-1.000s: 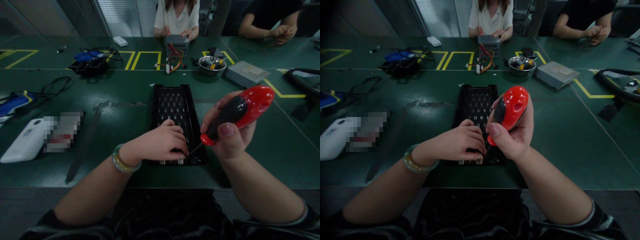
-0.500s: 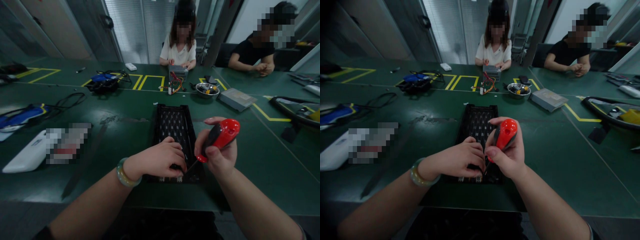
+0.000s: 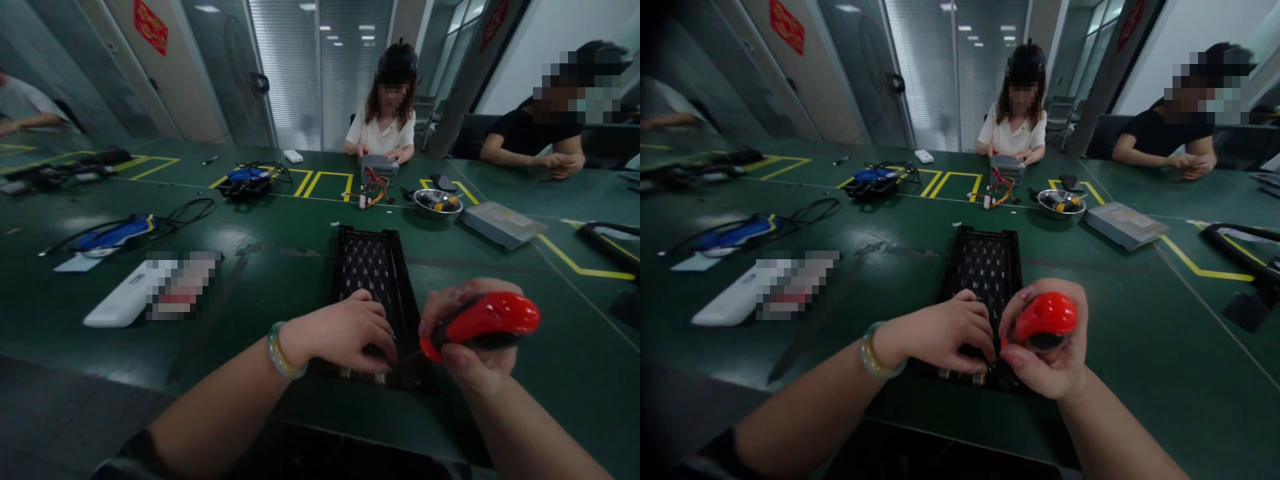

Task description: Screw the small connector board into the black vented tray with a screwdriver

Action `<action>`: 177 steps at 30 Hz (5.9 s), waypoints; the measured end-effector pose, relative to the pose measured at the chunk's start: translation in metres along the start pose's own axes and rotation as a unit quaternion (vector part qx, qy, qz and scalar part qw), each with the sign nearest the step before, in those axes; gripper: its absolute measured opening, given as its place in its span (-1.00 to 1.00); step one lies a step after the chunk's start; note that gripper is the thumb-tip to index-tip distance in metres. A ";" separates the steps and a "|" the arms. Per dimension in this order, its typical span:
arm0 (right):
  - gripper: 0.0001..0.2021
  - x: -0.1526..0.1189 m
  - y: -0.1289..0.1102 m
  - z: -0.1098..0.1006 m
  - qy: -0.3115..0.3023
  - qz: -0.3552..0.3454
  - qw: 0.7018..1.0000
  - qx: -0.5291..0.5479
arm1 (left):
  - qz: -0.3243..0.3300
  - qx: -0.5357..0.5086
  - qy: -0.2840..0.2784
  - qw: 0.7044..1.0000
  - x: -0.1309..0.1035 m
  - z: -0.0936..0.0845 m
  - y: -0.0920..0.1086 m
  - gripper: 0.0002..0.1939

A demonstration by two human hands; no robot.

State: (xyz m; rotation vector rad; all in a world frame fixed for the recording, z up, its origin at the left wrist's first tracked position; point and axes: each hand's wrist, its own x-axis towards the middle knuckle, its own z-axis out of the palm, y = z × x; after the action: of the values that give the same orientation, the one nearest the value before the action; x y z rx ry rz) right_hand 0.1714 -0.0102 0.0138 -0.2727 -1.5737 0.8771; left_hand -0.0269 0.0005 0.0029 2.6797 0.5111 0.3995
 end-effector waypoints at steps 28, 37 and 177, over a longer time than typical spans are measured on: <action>-0.58 0.007 -0.008 0.004 -0.063 0.212 0.968 0.122 | -0.008 0.029 -0.014 0.999 0.001 0.001 -0.001 -0.84; -0.64 0.026 0.010 -0.008 0.236 0.039 0.971 0.032 | -0.009 0.017 -0.007 1.000 0.001 0.001 -0.001 -0.89; -0.40 -0.147 -0.098 -0.277 0.244 0.432 0.639 -0.588 | -0.401 -0.319 0.609 0.606 -0.055 0.009 -0.111 -0.74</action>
State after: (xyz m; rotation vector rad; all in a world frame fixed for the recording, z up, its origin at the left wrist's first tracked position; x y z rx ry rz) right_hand 0.4905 -0.0654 -0.0425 -2.1603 -1.2037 0.2032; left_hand -0.1057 0.0708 -0.0628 0.9184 1.4490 1.6661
